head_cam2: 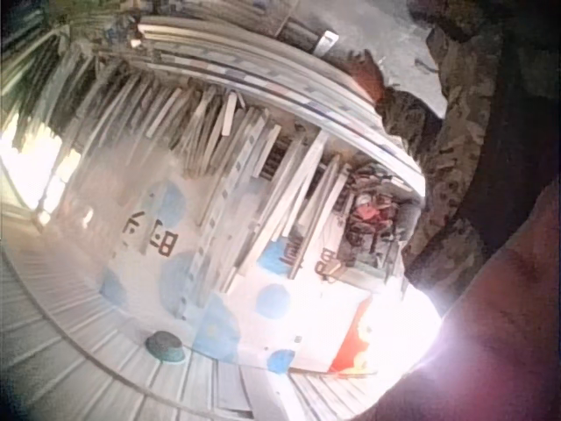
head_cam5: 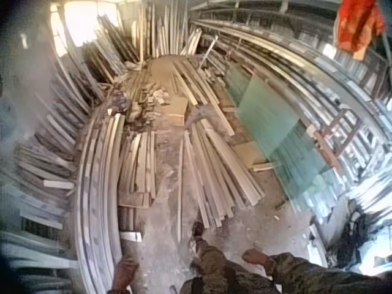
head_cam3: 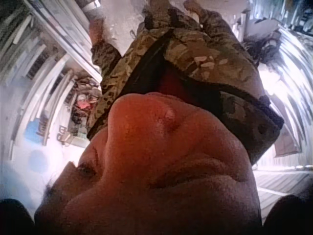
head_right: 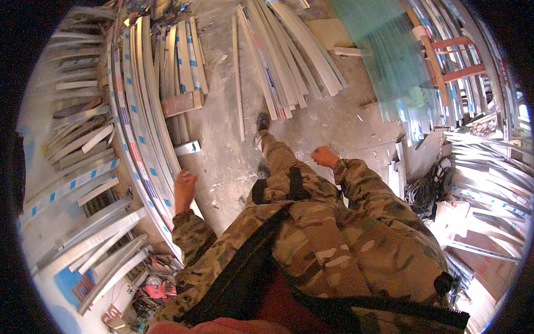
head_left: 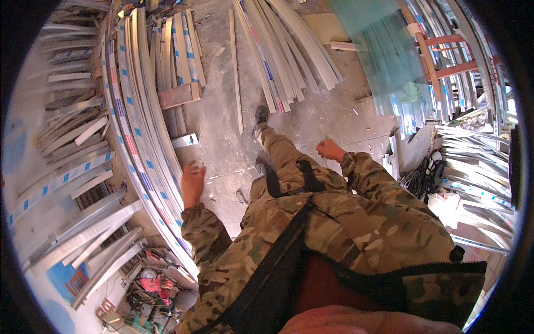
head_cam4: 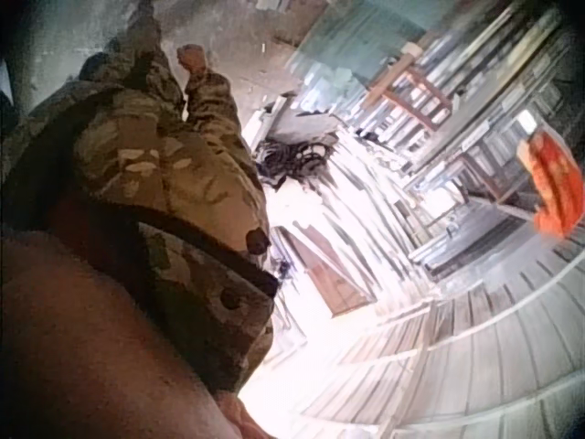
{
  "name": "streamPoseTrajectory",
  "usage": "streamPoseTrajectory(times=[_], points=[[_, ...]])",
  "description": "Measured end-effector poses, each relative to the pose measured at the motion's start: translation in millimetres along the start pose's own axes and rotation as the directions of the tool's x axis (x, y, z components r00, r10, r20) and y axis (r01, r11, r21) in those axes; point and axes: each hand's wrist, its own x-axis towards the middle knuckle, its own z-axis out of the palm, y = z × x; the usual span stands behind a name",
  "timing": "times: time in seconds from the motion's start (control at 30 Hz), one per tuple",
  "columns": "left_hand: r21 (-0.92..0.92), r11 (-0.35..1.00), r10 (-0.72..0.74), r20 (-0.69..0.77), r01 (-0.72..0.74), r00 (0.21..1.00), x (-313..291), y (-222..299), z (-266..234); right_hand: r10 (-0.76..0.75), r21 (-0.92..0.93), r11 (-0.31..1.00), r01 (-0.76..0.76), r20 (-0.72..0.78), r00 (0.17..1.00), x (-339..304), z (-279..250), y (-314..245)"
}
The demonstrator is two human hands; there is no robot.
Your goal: The person retrieves long metal profiles from a storage area, carries them to a workbench, and assembles them into a rectangular frame using small green plastic connectors. The person then gathers additional profiles and returns to the workbench to continue assembly.
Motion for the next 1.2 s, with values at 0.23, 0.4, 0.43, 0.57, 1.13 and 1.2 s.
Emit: streamPoseTrajectory(times=[0.23,0.4,0.43,0.57,1.13,1.2], points=[[-0.028,0.967,-0.212,0.454,0.252,0.865,132,-21,71,-0.284,-0.238,0.932,0.274,-0.008,0.959,141,-51,-46],[0.039,0.974,-0.220,0.402,0.223,0.889,263,5,58,-0.032,0.165,0.984,0.062,-0.179,0.983,167,-66,-150],[0.146,0.989,-0.068,0.388,0.012,0.919,293,8,59,-0.019,0.231,0.970,0.071,-0.220,0.975,174,-66,-169],[0.069,0.985,-0.175,0.417,0.160,0.892,408,17,86,0.077,0.280,0.960,-0.005,-0.246,0.966,191,-60,-213],[0.377,0.925,-0.205,0.588,-0.041,0.783,787,-88,386,0.858,0.597,0.456,-0.660,-0.098,0.504,218,193,-286],[0.299,0.931,-0.344,0.519,0.211,0.783,815,-91,418,0.880,0.719,0.353,-0.598,-0.038,0.474,226,201,-287]])
